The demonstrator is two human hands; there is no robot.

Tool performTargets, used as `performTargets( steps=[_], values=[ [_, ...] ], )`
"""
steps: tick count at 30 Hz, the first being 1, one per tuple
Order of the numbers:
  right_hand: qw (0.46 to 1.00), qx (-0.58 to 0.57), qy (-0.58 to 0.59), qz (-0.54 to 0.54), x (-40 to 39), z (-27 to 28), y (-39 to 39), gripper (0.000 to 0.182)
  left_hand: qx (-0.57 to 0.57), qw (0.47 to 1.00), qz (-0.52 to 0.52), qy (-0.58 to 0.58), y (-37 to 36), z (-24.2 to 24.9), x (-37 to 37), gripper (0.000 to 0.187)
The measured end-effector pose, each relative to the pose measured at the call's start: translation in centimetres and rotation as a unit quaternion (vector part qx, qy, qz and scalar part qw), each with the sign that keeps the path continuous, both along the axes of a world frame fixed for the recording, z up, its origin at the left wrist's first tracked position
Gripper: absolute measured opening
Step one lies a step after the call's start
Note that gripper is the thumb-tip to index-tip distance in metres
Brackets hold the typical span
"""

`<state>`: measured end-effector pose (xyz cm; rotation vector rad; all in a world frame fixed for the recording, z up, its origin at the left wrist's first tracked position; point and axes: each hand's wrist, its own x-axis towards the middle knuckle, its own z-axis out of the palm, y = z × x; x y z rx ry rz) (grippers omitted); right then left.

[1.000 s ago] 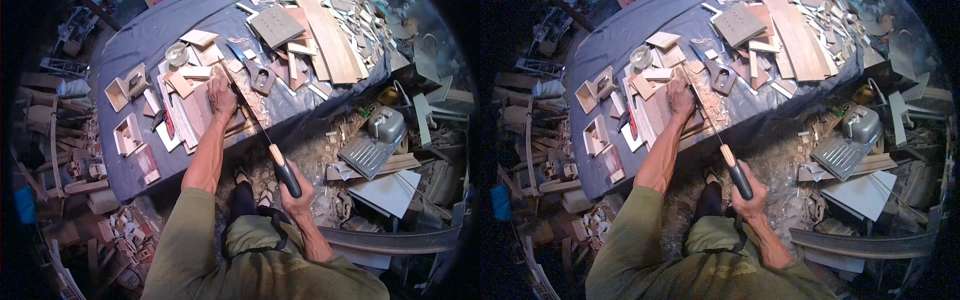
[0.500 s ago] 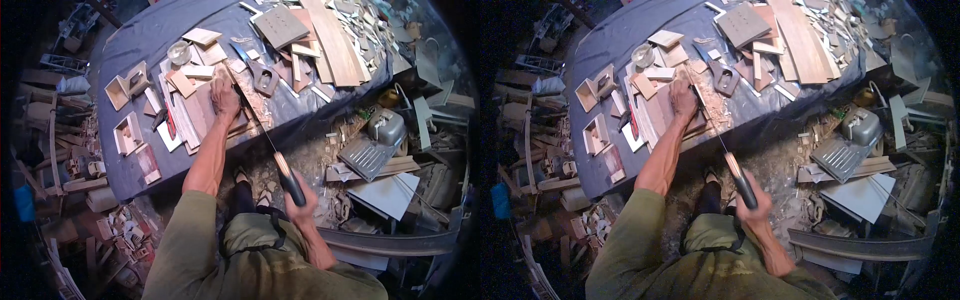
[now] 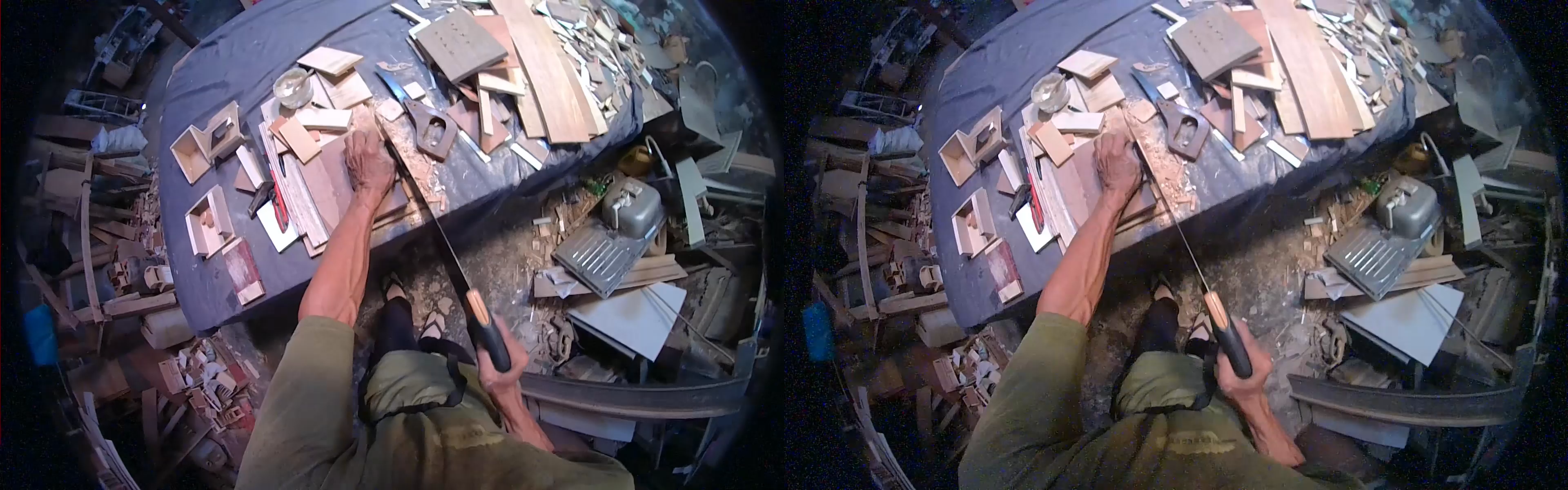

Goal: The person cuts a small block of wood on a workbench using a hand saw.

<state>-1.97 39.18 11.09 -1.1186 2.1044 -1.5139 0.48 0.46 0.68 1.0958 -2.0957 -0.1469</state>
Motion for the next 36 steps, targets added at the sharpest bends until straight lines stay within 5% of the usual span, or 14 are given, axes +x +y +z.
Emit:
performTargets(
  steps=[5,8,13,17,22,25,36],
  values=[
    [0.997,0.028,-0.075,0.001,-0.6,0.1,-3.0,0.052,-0.008,1.000,0.008,-0.009,0.0,0.1,-0.2,0.015],
    [1.000,-0.015,-0.008,0.006,0.2,0.4,1.9,0.049,-0.012,1.000,0.013,0.000,-0.7,0.5,-0.3,0.017],
    [0.995,0.057,-0.085,-0.002,-0.9,0.8,-4.8,0.051,-0.005,1.000,-0.004,0.000,-0.1,0.0,0.0,0.016],
    [1.000,-0.005,-0.014,0.010,0.1,-0.1,2.4,0.051,-0.003,1.000,0.006,0.009,0.0,0.0,-0.1,0.014],
    [0.998,0.044,-0.052,0.014,-0.9,-0.4,-4.0,0.054,-0.012,1.000,0.005,0.000,-0.1,0.1,0.0,0.013],
    [0.999,-0.011,0.025,0.020,-0.7,0.0,0.2,0.054,-0.003,1.000,0.006,-0.008,-0.1,0.1,-0.3,0.013],
    [0.997,0.025,-0.070,0.006,-0.4,2.0,0.3,0.053,-0.032,0.999,0.018,0.004,-0.9,-0.1,-0.5,0.012]
  ],
)
